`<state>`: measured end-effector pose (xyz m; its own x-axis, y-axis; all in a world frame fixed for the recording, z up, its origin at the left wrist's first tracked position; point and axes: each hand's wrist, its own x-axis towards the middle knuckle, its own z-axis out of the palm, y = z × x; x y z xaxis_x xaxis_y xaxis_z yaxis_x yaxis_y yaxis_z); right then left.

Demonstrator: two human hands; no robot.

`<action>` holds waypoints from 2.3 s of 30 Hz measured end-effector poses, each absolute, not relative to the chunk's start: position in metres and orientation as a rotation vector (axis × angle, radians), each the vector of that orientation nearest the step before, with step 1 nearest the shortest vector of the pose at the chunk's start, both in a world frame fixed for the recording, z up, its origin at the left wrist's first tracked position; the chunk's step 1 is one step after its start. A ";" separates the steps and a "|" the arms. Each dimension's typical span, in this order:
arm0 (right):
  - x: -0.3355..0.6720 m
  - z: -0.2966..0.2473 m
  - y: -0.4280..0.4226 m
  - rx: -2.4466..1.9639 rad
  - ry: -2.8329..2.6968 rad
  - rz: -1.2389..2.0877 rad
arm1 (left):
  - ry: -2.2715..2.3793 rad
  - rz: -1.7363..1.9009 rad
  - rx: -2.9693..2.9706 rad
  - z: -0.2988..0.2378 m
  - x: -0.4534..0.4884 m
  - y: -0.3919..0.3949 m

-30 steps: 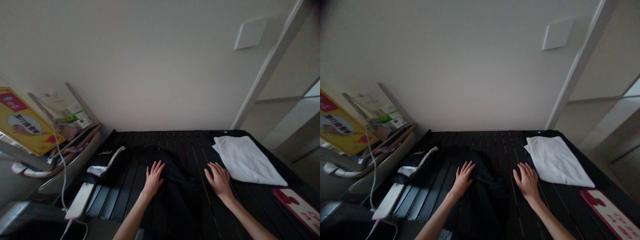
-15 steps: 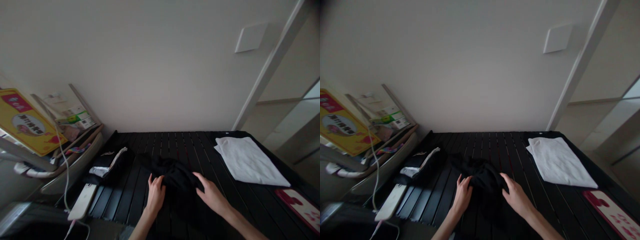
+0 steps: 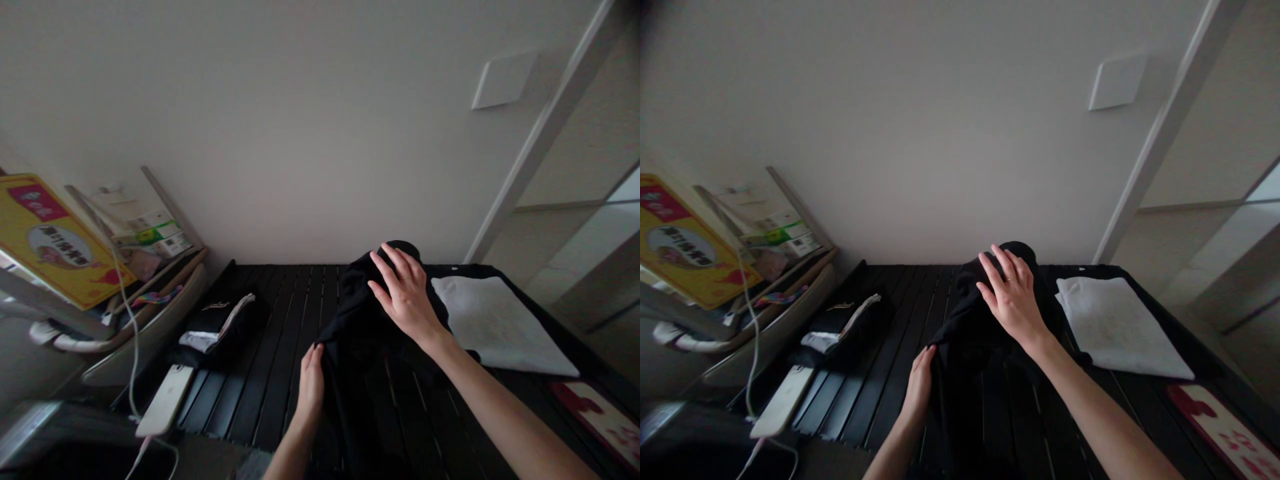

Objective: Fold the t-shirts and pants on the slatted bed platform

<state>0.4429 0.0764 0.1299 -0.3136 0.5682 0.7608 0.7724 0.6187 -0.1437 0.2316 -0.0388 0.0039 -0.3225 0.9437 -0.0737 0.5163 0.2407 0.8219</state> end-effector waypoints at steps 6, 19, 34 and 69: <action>0.464 0.044 0.079 -1.341 -2.102 -0.200 | 2.183 1.080 1.305 -0.013 0.201 -0.046; 0.447 -0.066 0.034 -1.917 -2.384 -0.019 | 1.739 0.528 2.377 -0.003 0.245 0.053; 0.545 -0.066 0.125 -1.802 -2.360 -0.170 | 2.536 0.487 1.598 -0.031 0.155 0.141; 0.507 -0.154 0.295 -1.954 -2.249 0.070 | 2.170 -0.336 1.840 -0.033 0.057 0.177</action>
